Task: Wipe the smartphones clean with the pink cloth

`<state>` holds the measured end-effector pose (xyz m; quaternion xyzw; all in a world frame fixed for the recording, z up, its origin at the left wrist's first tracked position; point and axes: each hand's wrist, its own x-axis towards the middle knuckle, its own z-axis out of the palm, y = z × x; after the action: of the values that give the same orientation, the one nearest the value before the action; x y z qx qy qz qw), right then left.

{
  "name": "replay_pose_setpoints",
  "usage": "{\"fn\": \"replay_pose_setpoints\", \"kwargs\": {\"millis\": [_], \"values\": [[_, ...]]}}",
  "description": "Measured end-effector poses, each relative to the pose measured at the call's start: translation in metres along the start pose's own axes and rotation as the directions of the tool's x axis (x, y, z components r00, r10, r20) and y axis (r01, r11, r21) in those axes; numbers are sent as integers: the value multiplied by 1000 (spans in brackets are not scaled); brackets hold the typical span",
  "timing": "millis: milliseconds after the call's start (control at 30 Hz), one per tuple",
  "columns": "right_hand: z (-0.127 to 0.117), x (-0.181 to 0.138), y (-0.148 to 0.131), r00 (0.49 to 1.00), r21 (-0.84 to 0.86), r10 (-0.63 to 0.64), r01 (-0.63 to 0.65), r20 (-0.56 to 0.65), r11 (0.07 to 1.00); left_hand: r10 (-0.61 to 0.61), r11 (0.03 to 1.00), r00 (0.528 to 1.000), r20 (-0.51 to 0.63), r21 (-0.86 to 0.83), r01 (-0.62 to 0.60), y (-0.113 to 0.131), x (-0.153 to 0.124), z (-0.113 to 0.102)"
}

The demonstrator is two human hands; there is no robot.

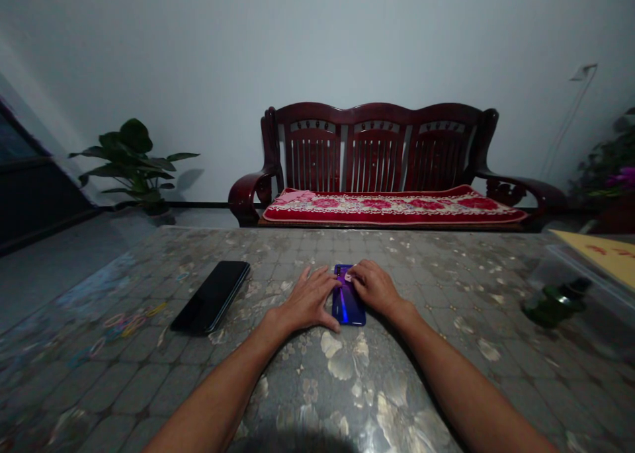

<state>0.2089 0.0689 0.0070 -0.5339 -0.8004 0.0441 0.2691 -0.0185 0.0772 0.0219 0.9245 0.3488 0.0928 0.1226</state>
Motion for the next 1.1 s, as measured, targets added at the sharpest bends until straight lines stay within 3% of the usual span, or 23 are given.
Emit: {"fn": "replay_pose_setpoints", "kwargs": {"millis": [200,433,733,933,1100], "values": [[-6,-9,-4,996,68,-92,91,19,994,15,1000,1000,-7,-9,-15,-3,-5,3],[-4,-2,-2,1000,31,1,-1,-1,1000,26,1000,1000,-14,-15,-26,-6,-5,4],[-13,-14,-18,969,81,-205,196,138,977,20,999,1000,-11,-38,-20,-7,-4,5],[-5,1,-6,999,10,-48,48,25,999,29,999,999,-32,-26,-30,-9,-3,8],[-6,-5,-11,992,61,-126,124,23,990,29,999,999,-31,-35,-30,-9,-2,7]]}}
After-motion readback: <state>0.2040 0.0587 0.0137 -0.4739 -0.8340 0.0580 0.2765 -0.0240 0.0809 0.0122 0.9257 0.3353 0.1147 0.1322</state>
